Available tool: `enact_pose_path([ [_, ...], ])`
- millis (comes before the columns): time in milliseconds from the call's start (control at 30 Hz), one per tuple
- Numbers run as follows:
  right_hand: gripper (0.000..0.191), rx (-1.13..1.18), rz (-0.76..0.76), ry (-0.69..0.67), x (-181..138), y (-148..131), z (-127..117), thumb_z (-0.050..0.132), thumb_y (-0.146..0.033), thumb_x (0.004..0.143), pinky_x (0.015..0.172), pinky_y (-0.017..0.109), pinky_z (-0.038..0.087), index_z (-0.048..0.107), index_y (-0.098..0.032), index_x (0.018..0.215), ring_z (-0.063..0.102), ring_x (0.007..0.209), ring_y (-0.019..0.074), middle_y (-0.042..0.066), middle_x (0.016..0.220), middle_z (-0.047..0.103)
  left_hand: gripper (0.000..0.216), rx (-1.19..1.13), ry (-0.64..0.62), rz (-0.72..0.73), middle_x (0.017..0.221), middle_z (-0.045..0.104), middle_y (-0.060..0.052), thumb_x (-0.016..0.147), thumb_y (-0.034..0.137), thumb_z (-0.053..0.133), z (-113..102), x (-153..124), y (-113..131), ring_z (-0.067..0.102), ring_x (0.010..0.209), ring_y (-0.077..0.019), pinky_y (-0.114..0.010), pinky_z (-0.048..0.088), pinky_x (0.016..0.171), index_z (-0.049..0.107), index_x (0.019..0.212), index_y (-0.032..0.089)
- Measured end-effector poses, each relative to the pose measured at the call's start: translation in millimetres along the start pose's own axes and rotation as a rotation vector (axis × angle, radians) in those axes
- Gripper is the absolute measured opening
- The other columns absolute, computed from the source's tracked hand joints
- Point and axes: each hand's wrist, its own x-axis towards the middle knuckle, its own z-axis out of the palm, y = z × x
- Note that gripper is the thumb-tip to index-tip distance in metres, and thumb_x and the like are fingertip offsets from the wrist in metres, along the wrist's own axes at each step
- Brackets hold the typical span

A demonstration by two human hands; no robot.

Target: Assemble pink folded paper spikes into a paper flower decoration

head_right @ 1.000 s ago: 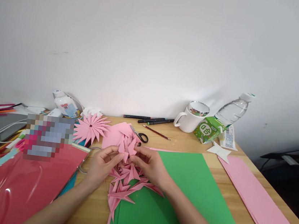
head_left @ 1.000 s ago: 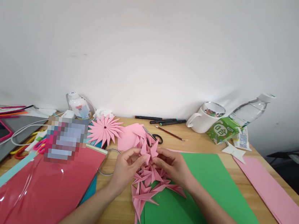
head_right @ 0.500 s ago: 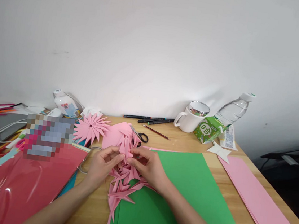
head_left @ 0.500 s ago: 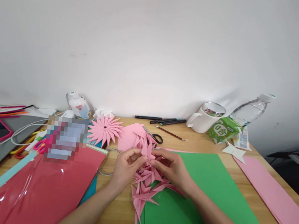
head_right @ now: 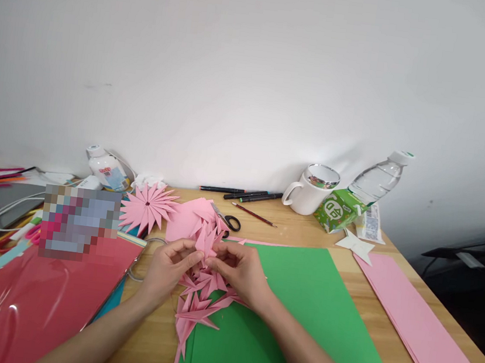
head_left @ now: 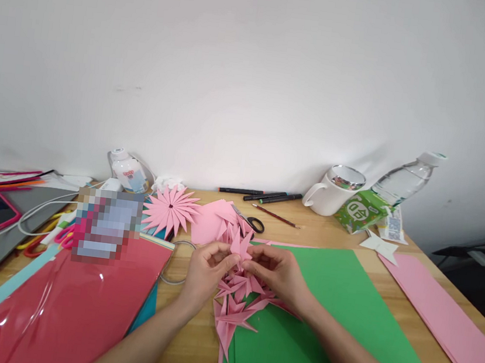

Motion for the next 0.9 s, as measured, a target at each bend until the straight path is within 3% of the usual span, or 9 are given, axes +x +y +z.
enact_pose_path([
  [267,0.033,0.101,0.038,-0.03,-0.3,-2.7,3.0,0.074,-0.041,0.062,0.056,0.023,0.043,0.058,-0.015,0.073,0.053,0.057,0.01,-0.002,0.062,0.056,0.018,-0.041,-0.051,-0.033,0.053,0.063,0.001,0.068,0.032,0.067,0.2,-0.2,0.5,0.056,0.045,-0.0104,-0.021,0.046,0.047,0.061,0.068,0.014],
  [767,0.027,-0.247,-0.072,-0.118,-5.2,-2.0,-0.7,0.057,-0.042,0.08,0.055,0.024,0.042,0.056,-0.015,0.076,0.054,0.06,0.0118,0.001,0.067,0.059,0.027,-0.031,-0.106,-0.065,0.052,0.064,0.0,0.064,0.036,0.07,2.5,-0.9,1.6,0.058,0.046,-0.0123,-0.022,0.046,0.047,0.054,0.06,0.015],
  [900,0.027,-0.177,-0.039,-0.094,-5.3,0.1,0.1,0.063,-0.042,0.075,0.057,0.024,0.046,0.055,-0.016,0.079,0.057,0.062,0.0125,0.001,0.07,0.061,0.032,-0.022,-0.09,-0.062,0.049,0.056,0.003,0.061,0.039,0.073,0.5,-1.4,1.4,0.049,0.042,-0.0077,-0.019,0.038,0.041,0.052,0.056,0.015],
])
